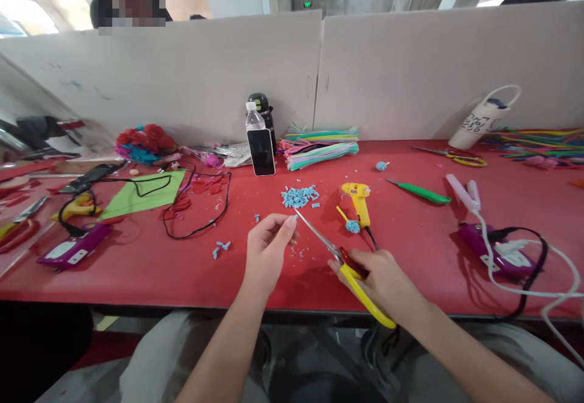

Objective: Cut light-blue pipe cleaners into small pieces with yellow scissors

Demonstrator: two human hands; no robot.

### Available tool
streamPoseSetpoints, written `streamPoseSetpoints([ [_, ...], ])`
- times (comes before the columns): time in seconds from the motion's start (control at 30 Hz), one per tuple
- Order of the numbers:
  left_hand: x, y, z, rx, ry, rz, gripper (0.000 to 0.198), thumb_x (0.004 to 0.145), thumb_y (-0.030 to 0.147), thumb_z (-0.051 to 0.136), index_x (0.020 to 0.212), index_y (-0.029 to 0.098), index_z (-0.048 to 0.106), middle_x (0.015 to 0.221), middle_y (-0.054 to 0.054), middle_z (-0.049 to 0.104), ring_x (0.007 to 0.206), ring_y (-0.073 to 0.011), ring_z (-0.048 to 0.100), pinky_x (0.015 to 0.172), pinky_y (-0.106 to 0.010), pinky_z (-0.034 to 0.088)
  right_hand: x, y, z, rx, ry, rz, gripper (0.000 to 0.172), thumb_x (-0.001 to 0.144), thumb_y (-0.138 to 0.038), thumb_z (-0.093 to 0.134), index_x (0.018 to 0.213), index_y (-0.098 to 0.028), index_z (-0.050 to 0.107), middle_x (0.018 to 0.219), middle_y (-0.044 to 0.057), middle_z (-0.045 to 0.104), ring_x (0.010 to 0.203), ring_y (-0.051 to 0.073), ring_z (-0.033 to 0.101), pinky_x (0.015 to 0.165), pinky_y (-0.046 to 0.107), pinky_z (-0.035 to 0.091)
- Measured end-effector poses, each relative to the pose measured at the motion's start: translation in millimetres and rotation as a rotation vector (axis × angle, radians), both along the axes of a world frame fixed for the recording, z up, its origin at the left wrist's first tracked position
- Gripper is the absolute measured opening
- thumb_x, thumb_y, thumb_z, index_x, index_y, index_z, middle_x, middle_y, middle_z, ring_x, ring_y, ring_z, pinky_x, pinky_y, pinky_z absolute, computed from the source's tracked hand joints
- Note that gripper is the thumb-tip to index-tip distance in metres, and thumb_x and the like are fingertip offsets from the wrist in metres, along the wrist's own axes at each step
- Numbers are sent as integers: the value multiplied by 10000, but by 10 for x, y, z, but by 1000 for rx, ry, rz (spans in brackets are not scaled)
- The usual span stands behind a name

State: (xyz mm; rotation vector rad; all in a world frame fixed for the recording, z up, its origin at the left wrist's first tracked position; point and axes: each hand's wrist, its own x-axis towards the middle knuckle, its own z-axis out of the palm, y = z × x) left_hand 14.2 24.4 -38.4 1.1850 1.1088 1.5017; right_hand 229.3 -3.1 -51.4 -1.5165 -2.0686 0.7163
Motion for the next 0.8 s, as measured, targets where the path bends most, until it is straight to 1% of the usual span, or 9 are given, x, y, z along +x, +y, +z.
streamPoseSetpoints([
  [0.1,-10,1,0,0,-7,-10,174,869,315,662,800,155,672,677,-7,616,628,-96,541,613,-208,451,19,-15,17,37,21,-17,410,850,-482,612,613,-227,395,506,-54,353,474,105,276,450,235,263],
  [0.17,-31,4,-11,5,1,-5,172,872,317,661,805,158,674,693,-9,626,641,-98,548,627,-211,455,53,4,0,66,35,-66,384,839,-483,625,630,-223,436,508,-57,363,468,102,288,450,232,275],
  [0.23,-70,15,-32,7,19,3,167,875,316,658,824,159,681,726,-17,643,661,-102,562,646,-216,463,107,39,-32,71,51,-134,404,819,-499,642,625,-223,421,523,-61,344,485,102,285,448,225,269],
  [0.3,-128,32,-51,8,29,10,166,881,317,649,845,159,684,760,-25,654,675,-107,572,658,-224,470,172,72,-62,42,69,-157,393,810,-498,652,642,-224,427,552,-60,333,516,109,304,459,218,276],
  [0.43,-249,46,-41,28,85,42,180,897,320,620,847,156,673,765,-25,647,672,-111,572,655,-230,471,264,90,-83,-8,20,-154,330,792,-490,663,715,-230,474,607,-49,416,546,123,360,506,224,326],
  [0.53,-284,17,5,26,212,46,213,917,327,588,819,150,655,725,-18,624,666,-113,560,648,-226,459,277,71,-78,-11,-38,-150,365,771,-505,676,698,-240,435,596,-55,409,533,124,351,509,226,327],
  [0.63,-263,-17,27,32,314,22,252,936,336,552,774,153,614,688,-5,590,640,-109,527,632,-225,436,272,52,-63,-2,-63,-131,407,754,-494,691,663,-240,386,577,-62,372,528,120,321,493,220,303],
  [0.7,-237,-30,16,43,366,-14,282,953,348,521,753,159,584,679,2,570,632,-109,513,633,-226,424,271,42,-52,-5,-58,-103,400,756,-480,690,658,-237,388,574,-63,373,525,115,311,483,215,292],
  [0.8,-204,-39,-18,46,421,-58,300,974,375,475,775,170,565,677,9,546,639,-115,510,634,-228,414,275,30,-43,-26,-48,-74,391,757,-461,693,650,-228,398,574,-63,382,528,108,310,477,205,287],
])
